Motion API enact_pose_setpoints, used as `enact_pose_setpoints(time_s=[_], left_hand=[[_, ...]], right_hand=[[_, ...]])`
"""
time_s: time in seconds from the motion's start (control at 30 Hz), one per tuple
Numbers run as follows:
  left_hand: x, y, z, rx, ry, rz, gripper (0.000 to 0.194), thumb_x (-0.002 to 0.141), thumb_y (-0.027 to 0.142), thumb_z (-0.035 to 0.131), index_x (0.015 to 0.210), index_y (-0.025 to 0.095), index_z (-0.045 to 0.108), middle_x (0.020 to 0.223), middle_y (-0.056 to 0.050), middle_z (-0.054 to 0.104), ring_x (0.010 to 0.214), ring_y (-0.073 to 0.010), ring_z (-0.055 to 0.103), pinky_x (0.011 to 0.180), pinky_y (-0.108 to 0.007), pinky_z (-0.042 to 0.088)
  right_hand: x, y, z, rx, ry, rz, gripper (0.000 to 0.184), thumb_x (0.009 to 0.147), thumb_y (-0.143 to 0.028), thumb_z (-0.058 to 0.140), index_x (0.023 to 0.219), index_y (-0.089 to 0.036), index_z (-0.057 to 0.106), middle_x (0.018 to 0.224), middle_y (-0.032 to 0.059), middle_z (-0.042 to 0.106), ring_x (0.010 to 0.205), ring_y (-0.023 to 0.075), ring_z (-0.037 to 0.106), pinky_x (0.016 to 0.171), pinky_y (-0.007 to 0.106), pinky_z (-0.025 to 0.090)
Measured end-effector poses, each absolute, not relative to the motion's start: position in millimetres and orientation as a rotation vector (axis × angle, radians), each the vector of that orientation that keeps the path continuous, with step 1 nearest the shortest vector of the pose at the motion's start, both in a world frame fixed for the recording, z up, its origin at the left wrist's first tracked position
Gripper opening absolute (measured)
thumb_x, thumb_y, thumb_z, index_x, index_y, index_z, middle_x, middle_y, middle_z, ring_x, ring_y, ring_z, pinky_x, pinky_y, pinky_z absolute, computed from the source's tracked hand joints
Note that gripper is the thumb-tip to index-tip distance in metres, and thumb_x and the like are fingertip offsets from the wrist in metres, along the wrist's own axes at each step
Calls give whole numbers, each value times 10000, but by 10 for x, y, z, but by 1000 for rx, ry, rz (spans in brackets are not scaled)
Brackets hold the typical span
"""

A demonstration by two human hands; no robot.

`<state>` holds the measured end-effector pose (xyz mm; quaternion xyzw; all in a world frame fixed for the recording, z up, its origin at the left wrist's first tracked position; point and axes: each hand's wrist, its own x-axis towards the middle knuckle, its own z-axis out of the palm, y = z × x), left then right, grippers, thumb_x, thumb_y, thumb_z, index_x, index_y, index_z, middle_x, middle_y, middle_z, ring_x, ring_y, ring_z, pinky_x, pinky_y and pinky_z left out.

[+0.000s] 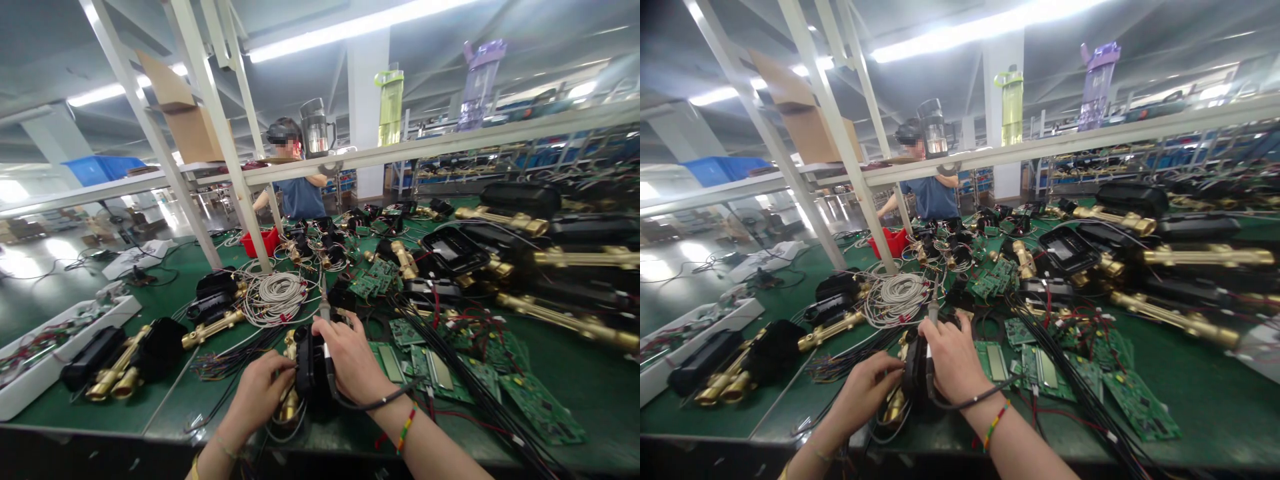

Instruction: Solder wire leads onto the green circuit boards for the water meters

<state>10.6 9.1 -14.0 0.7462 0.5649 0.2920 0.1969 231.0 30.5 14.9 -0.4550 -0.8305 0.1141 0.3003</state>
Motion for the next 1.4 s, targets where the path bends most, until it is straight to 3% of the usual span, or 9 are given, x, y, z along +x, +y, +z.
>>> enact_pose_setpoints(time_s=[0.13,0.37,0.63,0.77,1.03,1.13,1.23,1.4], left_hand=[[155,186,-154,2105,1525,869,218,834,280,562,801,215,768,800,-50,703,774,-208,655,755,-311,483],[166,214,-223,2069,1490,938,229,833,295,568,807,202,776,783,-54,715,740,-205,643,749,-314,498],[157,219,-175,2084,1489,913,214,827,304,567,798,214,759,810,-59,740,786,-222,670,792,-337,518],[128,202,-154,2123,1498,875,193,809,304,585,817,226,761,817,-50,749,811,-228,680,793,-340,523],[-10,207,-60,2173,1597,1021,279,881,447,598,861,231,773,811,-43,769,752,-231,708,705,-342,561],[181,160,24,2233,1611,1189,322,951,459,555,958,215,764,943,-84,763,894,-260,703,837,-402,564],[601,82,64,2372,1450,1220,278,1003,406,543,1066,251,765,1066,-72,748,1013,-244,687,929,-390,542],[1196,77,50,2538,1205,1121,260,1009,222,495,988,231,754,959,-53,732,876,-216,672,790,-336,534]], right_hand=[[2338,289,100,-1149,-2163,240,380,755,-59,554,1092,-231,595,1015,50,693,1031,264,569,1163,497,251],[2396,179,76,-1070,-2139,177,301,798,-60,550,1034,-245,573,900,11,627,955,235,515,1178,474,223],[2341,188,56,-1021,-2161,173,377,710,-25,571,1015,-246,574,867,6,624,909,236,499,1109,472,308],[2464,184,68,-1021,-2050,143,337,763,-23,544,1021,-240,557,892,21,623,918,240,506,1085,469,336],[2931,26,27,-1109,-1814,84,210,899,-47,487,999,-228,528,873,33,600,853,224,566,788,355,485],[2964,-49,2,-1118,-1766,84,187,916,-64,519,1001,-230,536,872,26,606,844,209,592,762,327,503],[2948,-101,0,-1103,-1739,86,171,933,-78,529,999,-236,533,887,24,612,854,205,605,769,321,503],[2956,-161,25,-1065,-1720,84,165,957,-91,531,998,-250,524,906,15,611,865,198,603,780,308,499]])
